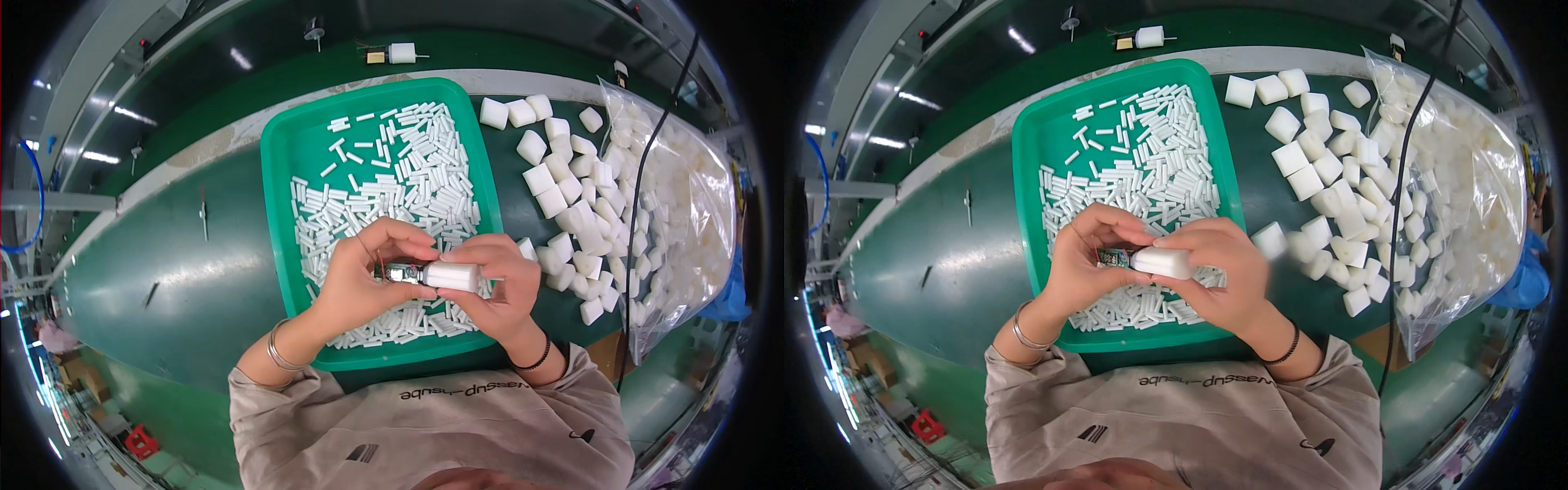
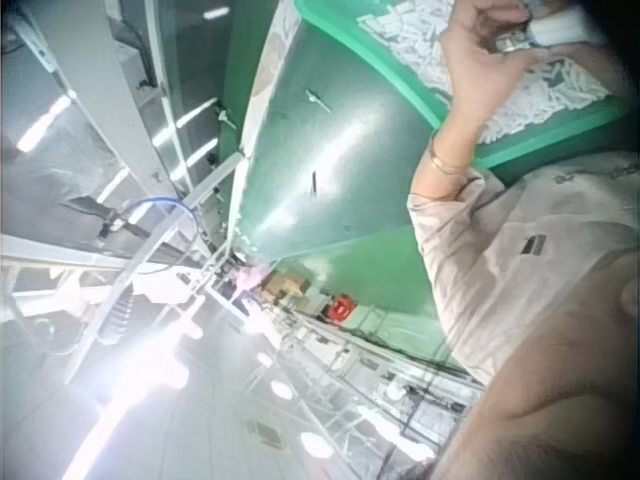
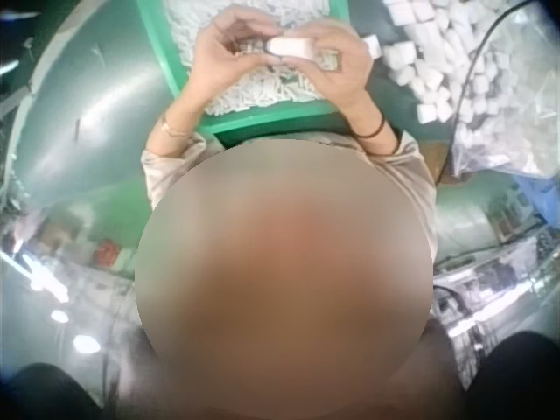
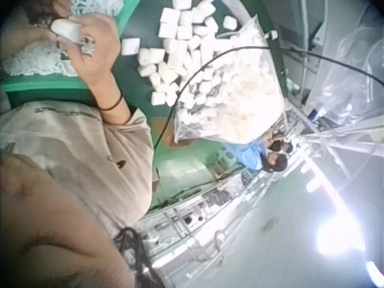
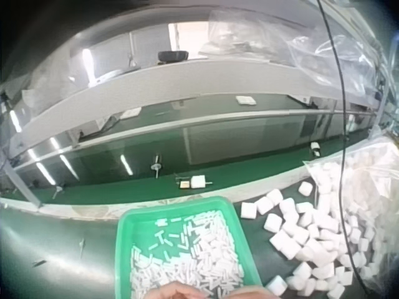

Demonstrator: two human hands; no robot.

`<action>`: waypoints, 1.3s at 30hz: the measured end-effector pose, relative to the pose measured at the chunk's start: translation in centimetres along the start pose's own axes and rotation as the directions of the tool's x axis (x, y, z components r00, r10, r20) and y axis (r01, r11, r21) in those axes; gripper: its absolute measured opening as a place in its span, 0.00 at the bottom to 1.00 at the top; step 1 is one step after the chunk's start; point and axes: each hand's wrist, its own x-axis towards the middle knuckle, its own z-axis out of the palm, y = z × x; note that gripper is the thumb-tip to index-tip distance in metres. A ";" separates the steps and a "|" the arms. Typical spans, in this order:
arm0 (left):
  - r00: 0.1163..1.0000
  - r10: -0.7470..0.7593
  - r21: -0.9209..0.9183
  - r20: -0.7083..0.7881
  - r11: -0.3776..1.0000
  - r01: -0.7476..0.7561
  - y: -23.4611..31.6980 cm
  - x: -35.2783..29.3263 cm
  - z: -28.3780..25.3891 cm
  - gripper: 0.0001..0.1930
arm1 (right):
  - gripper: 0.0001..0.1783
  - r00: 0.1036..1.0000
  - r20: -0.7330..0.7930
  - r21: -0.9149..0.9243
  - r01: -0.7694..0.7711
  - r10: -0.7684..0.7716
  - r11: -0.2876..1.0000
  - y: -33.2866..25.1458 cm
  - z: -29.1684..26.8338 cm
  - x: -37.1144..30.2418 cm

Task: The person assembles electronics by picking small white plastic components from a green tray and fitting them onto a circuit board assembly, then places the finished units onto an assembly line.

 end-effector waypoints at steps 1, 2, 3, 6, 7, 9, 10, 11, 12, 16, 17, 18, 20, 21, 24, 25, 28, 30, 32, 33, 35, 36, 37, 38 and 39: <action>1.000 -0.008 0.018 0.014 1.000 0.007 0.2 0.3 -0.6 0.20 | 0.24 1.000 -0.023 0.003 0.000 0.000 1.000 -0.2 0.1 0.3; 0.991 0.130 0.153 -0.010 0.980 -0.127 0.5 0.9 -1.7 0.22 | 0.28 0.998 -0.003 -0.047 -0.065 0.065 0.997 -0.6 -0.1 1.0; 0.963 0.270 0.278 -0.007 0.925 -0.258 0.9 1.7 -2.7 0.24 | 0.30 0.995 -0.049 -0.028 -0.091 0.090 0.995 -0.7 0.0 1.2; 0.906 0.203 0.336 -0.371 0.939 -0.072 3.1 5.9 -8.6 0.24 | 0.33 0.988 0.004 -0.199 -0.152 0.155 0.968 -0.6 -0.6 1.3; 0.847 0.226 0.433 -0.481 0.901 0.005 3.1 7.4 -12.5 0.26 | 0.32 0.971 0.144 -0.409 -0.118 0.192 0.905 -0.8 -1.2 1.4; 0.749 0.194 0.436 -0.633 0.889 0.138 3.2 9.5 -19.1 0.33 | 0.28 0.957 0.247 -0.468 -0.016 0.149 0.883 -0.1 -1.4 0.6; 0.711 0.117 0.440 -0.694 0.850 0.290 3.1 10.2 -22.8 0.39 | 0.26 0.912 0.384 -0.456 0.049 0.147 0.889 -0.2 -1.6 0.3; 0.661 0.042 0.428 -0.750 0.793 0.434 2.9 10.9 -25.9 0.45 | 0.24 0.847 0.510 -0.441 0.107 0.151 0.891 -0.4 -1.7 0.0; 0.616 -0.021 0.422 -0.787 0.710 0.563 2.9 11.8 -27.6 0.50 | 0.22 0.843 0.515 -0.445 0.111 0.153 0.888 -0.5 -1.7 0.0; 0.603 0.300 0.604 -0.739 -0.100 0.791 3.8 15.1 -32.8 0.51 | 0.23 0.743 0.622 -0.411 0.042 0.246 0.911 -0.6 -1.9 0.3; 0.618 0.298 0.620 -0.727 -0.101 0.778 4.0 17.2 -32.2 0.51 | 0.23 0.751 0.608 -0.424 0.033 0.258 0.905 -0.5 -1.9 0.2; 0.715 0.274 0.702 -0.643 -0.164 0.693 4.2 20.0 -30.0 0.47 | 0.23 0.730 0.625 -0.436 0.033 0.276 0.899 -0.5 -2.0 0.1; 0.844 0.248 0.807 -0.475 -0.260 0.530 3.6 25.1 -24.1 0.38 | 0.18 0.721 0.626 -0.449 0.024 0.295 0.893 -0.2 -2.1 -0.2; 0.879 0.253 0.833 -0.403 -0.297 0.467 3.1 27.1 -21.1 0.34 | 0.18 0.726 0.622 -0.451 0.025 0.294 0.892 0.0 -2.0 -0.3; 0.881 0.423 0.864 -0.212 -0.340 0.371 0.7 30.7 -17.1 0.30 | 0.11 0.723 0.640 -0.398 0.022 0.261 0.917 -0.1 -1.9 -0.2; 0.885 0.402 0.865 -0.234 -0.329 0.378 0.7 31.6 -15.1 0.30 | 0.11 0.729 0.623 -0.421 0.006 0.285 0.907 0.0 -2.0 -0.3; 0.894 0.286 0.855 -0.346 -0.296 0.425 0.9 32.5 -13.8 0.26 | 0.09 0.724 0.648 -0.372 0.028 0.237 0.928 0.6 -1.6 -1.1; 0.893 0.233 0.862 -0.385 -0.255 0.438 1.9 32.4 -14.9 0.24 | 0.08 0.726 0.642 -0.408 0.052 0.246 0.911 0.5 -1.9 -1.0; 0.951 0.079 0.941 -0.299 0.189 0.280 3.0 31.0 -16.9 0.23 | 0.07 0.722 0.651 -0.418 0.081 0.236 0.905 0.1 -1.7 -1.1; 0.947 0.076 0.939 -0.311 0.181 0.294 3.3 29.8 -16.8 0.23 | 0.06 0.755 0.618 -0.417 0.078 0.219 0.906 0.1 -1.8 -1.1; 0.911 0.078 0.710 -0.405 0.654 0.259 4.4 27.0 -15.5 0.23 | 0.06 0.781 0.597 -0.397 0.088 0.185 0.914 0.3 -1.9 -1.2; 0.911 0.036 0.592 -0.411 0.770 0.236 5.1 25.3 -15.4 0.23 | 0.05 0.803 0.570 -0.424 0.105 0.175 0.900 0.4 -1.8 -1.2; 0.904 -0.009 0.493 -0.427 0.836 0.241 5.9 23.3 -14.7 0.22 | 0.05 0.821 0.547 -0.449 0.122 0.164 0.885 0.5 -1.8 -1.2; 0.919 -0.055 0.369 -0.390 0.905 0.210 6.0 21.3 -14.5 0.22 | 0.05 0.841 0.517 -0.446 0.106 0.159 0.889 0.6 -1.7 -1.2; 0.933 -0.088 0.235 -0.348 0.956 0.178 6.2 19.2 -14.1 0.21 | 0.05 0.830 0.539 -0.424 0.120 0.143 0.898 0.5 -1.7 -1.0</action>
